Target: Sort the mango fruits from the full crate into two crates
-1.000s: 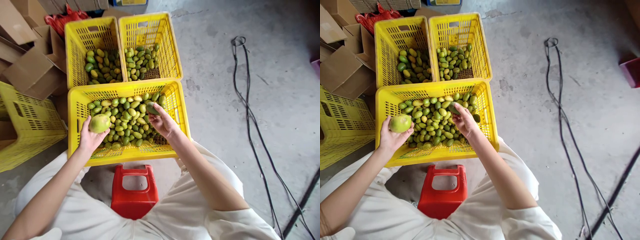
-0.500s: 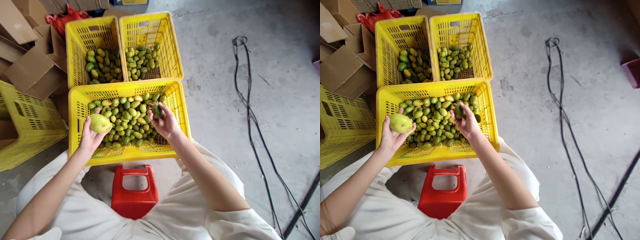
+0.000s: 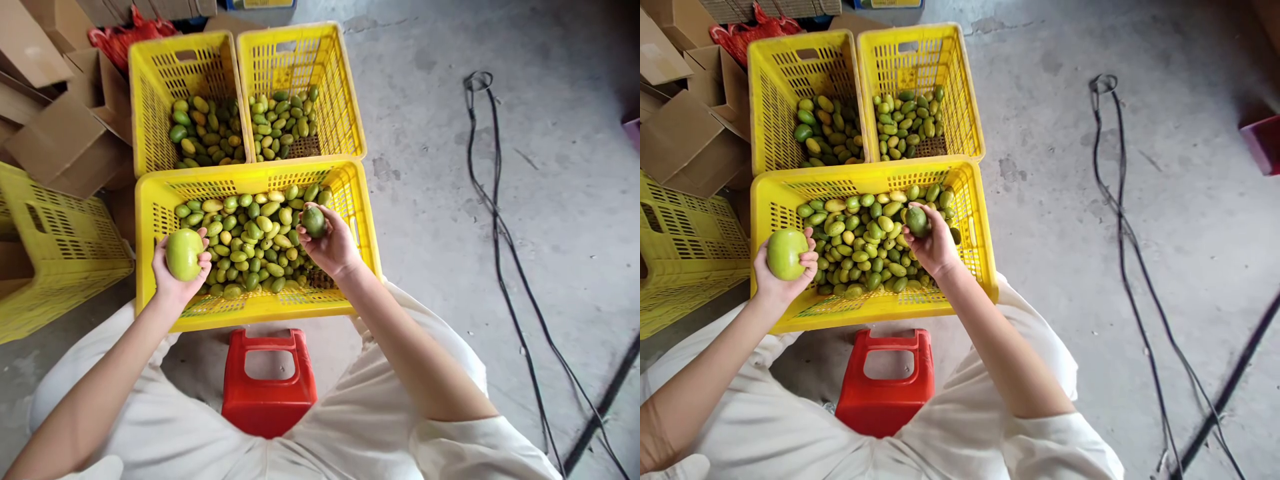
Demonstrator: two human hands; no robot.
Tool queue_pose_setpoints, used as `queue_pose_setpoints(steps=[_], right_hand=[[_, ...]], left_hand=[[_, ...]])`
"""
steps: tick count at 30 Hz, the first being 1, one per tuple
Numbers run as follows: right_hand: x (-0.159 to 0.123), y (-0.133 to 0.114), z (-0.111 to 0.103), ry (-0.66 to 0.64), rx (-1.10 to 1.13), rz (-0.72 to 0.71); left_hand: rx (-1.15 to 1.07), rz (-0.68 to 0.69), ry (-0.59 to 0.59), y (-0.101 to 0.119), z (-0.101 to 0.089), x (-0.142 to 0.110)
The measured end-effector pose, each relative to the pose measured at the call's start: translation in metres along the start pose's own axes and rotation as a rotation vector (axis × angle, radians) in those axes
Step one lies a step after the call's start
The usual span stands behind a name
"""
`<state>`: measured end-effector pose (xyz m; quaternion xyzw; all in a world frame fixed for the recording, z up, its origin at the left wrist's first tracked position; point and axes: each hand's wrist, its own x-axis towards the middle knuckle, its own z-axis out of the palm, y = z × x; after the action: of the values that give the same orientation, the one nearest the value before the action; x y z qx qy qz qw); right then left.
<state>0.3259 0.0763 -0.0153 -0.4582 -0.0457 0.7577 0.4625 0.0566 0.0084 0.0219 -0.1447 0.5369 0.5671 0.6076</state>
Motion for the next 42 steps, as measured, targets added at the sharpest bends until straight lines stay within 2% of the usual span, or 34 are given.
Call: queue_pose_setpoints(steps=[6, 12, 15, 19, 22, 31, 34, 39, 42], right_hand=[[-0.001, 0.006, 0.003, 0.037, -0.032, -0.048], [0.000, 0.005, -0.002, 0.009, 0.019, 0.032], [0.000, 0.005, -0.003, -0.010, 0.050, 0.063], [-0.001, 0.007, 0.001, -0.024, 0.033, 0.047], [-0.001, 0.008, 0.003, -0.063, -0.002, 0.049], [-0.008, 0.003, 0.004, -0.014, 0.106, 0.056], [-0.007, 0.002, 0.002, -0.030, 0.092, 0.021], [-0.004, 0.006, 0.004, -0.044, 0.070, -0.032], [-0.003, 0.008, 0.005, -0.048, 0.074, -0.072]], left_hand=[[0.021, -0.006, 0.049, -0.002, 0.007, -0.003], [0.093, 0.047, -0.046, -0.004, 0.013, -0.008], [0.149, 0.066, -0.044, -0.003, 0.005, -0.002], [0.253, -0.011, 0.082, -0.002, -0.014, 0.018], [0.288, -0.006, 0.114, -0.005, -0.020, 0.027], [0.216, 0.085, 0.045, -0.012, 0.002, 0.007], [0.197, 0.072, 0.050, -0.011, 0.001, 0.005], [0.158, 0.051, -0.031, -0.008, -0.007, 0.008], [0.148, 0.014, -0.020, -0.007, -0.010, 0.009]])
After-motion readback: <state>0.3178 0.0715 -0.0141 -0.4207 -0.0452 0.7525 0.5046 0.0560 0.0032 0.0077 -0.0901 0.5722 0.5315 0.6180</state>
